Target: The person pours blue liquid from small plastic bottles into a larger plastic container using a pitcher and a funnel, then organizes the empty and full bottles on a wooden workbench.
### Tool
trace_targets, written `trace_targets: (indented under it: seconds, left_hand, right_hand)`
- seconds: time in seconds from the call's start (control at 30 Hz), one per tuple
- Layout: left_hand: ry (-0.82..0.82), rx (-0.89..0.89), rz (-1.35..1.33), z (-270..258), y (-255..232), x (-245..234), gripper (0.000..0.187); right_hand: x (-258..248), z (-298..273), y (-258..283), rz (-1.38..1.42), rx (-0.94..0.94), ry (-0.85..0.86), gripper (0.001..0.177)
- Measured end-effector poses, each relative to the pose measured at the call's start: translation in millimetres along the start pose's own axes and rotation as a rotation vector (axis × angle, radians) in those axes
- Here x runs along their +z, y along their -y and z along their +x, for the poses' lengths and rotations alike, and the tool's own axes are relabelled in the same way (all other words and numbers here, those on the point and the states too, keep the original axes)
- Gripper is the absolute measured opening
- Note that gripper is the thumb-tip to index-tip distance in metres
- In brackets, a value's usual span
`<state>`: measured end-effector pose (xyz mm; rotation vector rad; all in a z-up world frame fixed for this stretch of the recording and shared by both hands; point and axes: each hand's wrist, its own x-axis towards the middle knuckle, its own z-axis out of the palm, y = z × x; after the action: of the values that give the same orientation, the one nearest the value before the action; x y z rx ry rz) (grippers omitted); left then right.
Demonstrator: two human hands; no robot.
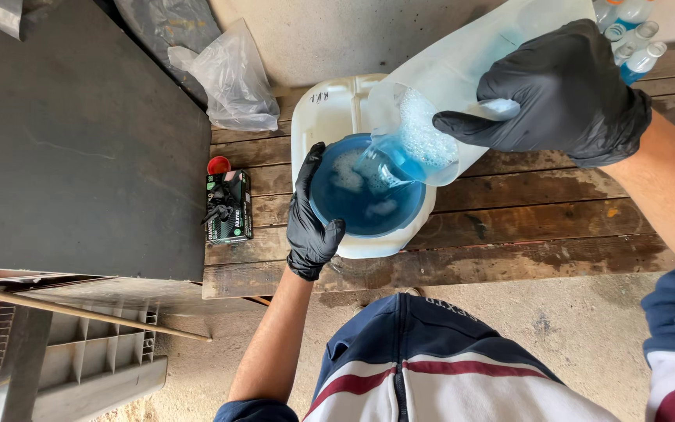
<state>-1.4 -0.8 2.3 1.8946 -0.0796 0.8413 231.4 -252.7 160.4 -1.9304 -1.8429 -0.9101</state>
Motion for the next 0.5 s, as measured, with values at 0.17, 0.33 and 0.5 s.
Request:
trace_targets:
  seconds: [0.17, 0.33, 0.5]
  left_hand:
    - [-0.001, 0.006, 0.012, -0.2, -0.7, -0.1, 0.096]
    - [-0.006, -0.037, 0.053, -1.3, 0.6, -0.3, 0.099]
    - [-0.007, -0.043, 0.052, -1.8, 0.8, 0.2, 0.1]
  right_hand:
    - [-0.5, 0.9, 1.1, -0.021, -0.053, 0.002, 0.058]
    - [-3.4, 3.3, 2.7, -0.007, -0.073, -0.009, 0.062]
    - [-0.8, 1.6, 2.1, -0.012, -0.088, -0.042, 0.056]
